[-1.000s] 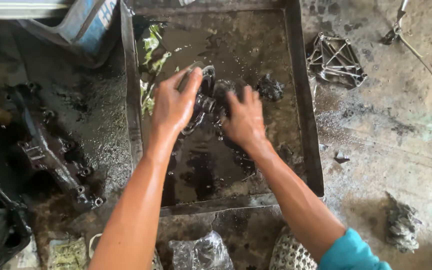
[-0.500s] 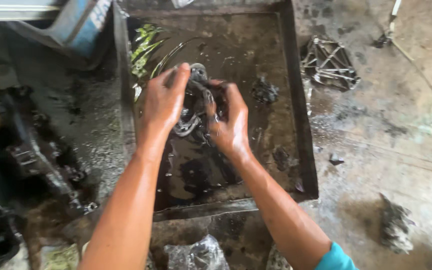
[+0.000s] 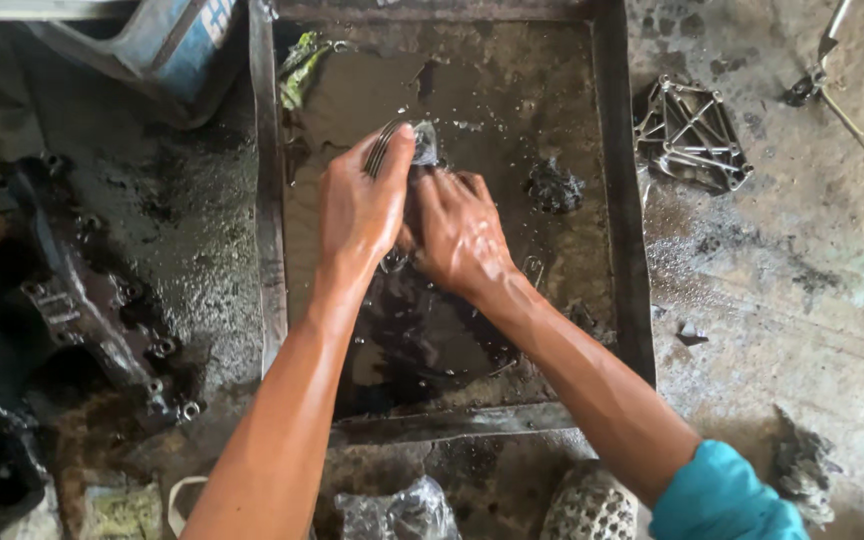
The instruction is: The person scrubs a circular metal mechanical part with a wire brush in a shallow tray filled with dark liquid. They repeatedly dip the part and brush its grooves and surfaces, then rinse it by hand in the same liquid.
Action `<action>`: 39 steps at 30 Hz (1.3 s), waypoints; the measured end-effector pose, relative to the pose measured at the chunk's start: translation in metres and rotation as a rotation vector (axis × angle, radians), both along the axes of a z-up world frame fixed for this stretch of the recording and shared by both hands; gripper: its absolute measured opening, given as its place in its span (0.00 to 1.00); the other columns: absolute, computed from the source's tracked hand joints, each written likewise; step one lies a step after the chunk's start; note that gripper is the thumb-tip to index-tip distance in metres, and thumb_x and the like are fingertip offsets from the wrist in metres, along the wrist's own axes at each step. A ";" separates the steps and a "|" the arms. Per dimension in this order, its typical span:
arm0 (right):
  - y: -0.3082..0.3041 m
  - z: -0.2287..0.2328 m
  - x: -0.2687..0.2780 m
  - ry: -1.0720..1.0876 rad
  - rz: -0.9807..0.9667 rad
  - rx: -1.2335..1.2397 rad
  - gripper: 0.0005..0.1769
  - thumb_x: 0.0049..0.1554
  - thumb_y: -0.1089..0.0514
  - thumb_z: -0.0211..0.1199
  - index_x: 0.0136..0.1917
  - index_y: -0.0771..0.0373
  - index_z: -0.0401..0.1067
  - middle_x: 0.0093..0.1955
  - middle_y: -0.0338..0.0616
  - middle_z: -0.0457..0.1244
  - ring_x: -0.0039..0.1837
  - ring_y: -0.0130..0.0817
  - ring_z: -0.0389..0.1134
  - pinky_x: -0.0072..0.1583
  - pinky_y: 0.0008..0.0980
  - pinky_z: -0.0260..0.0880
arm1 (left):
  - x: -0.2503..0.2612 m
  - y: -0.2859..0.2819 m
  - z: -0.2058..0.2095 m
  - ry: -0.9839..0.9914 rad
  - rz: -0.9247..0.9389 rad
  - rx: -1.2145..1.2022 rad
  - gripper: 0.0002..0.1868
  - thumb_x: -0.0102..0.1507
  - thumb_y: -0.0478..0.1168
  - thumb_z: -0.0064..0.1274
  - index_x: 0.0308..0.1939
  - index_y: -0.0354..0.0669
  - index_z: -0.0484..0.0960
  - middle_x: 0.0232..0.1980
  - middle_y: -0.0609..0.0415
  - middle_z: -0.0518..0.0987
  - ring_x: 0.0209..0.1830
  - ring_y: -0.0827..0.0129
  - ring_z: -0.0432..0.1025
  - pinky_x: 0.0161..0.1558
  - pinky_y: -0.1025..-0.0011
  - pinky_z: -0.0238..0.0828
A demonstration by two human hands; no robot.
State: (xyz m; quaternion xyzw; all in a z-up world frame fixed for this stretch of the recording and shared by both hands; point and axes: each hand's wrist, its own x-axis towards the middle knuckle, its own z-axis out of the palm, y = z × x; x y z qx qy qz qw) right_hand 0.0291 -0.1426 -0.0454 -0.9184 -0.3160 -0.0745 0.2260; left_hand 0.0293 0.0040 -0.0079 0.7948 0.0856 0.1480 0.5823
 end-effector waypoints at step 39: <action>-0.009 -0.033 -0.006 0.350 -0.180 0.659 0.21 0.47 0.69 0.70 0.55 0.73 0.71 0.46 0.50 0.71 0.47 0.40 0.73 0.48 0.39 0.73 | 0.007 -0.013 0.022 0.261 -0.074 0.080 0.25 0.63 0.60 0.51 0.48 0.44 0.87 0.37 0.42 0.86 0.41 0.52 0.84 0.45 0.58 0.74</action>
